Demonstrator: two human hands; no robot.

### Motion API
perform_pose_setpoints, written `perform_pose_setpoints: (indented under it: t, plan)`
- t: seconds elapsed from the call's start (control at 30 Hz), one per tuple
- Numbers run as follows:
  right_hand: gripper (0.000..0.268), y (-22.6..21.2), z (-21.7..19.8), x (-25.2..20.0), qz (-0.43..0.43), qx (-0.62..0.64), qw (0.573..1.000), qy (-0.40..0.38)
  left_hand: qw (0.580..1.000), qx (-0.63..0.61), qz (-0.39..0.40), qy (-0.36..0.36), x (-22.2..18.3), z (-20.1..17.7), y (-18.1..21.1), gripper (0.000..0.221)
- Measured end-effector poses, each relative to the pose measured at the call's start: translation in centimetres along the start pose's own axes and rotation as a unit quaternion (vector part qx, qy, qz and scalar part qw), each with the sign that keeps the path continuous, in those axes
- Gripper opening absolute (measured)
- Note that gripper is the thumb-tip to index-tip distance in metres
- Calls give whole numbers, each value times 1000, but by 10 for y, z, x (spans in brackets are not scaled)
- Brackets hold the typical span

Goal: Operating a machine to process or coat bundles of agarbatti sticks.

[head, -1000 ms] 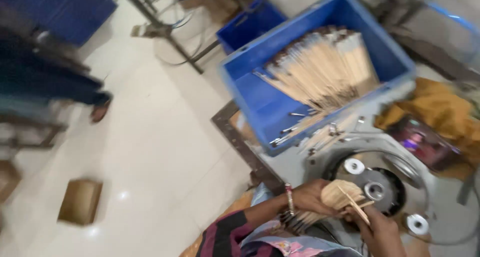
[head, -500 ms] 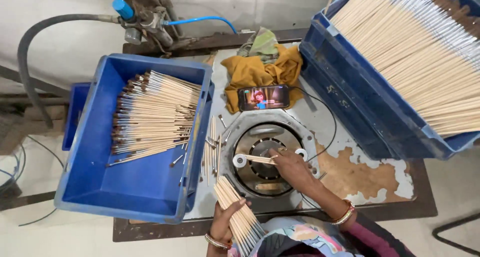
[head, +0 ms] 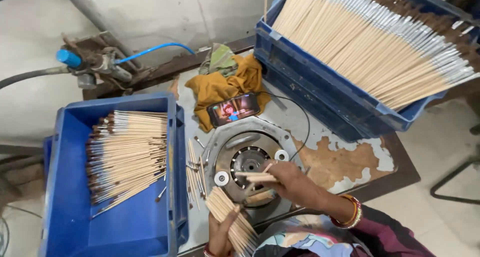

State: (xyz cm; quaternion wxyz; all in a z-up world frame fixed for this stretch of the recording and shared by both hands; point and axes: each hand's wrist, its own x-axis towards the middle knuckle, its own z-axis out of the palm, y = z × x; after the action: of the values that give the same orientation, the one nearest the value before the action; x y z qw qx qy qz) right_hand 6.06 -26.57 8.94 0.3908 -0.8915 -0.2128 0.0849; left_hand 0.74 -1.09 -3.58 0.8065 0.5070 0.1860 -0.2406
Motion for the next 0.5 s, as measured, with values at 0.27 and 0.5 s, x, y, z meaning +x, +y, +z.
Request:
perform_pose_setpoints:
  t: [0.27,0.5]
  plan:
    - [22,50,41,23,115,-156,980,-37,984,-83,-43,152,14,-35,-56,44]
    - [23,21,39,16,28,-59,997,37,992,-16,-80,97,1,-37,-55,46]
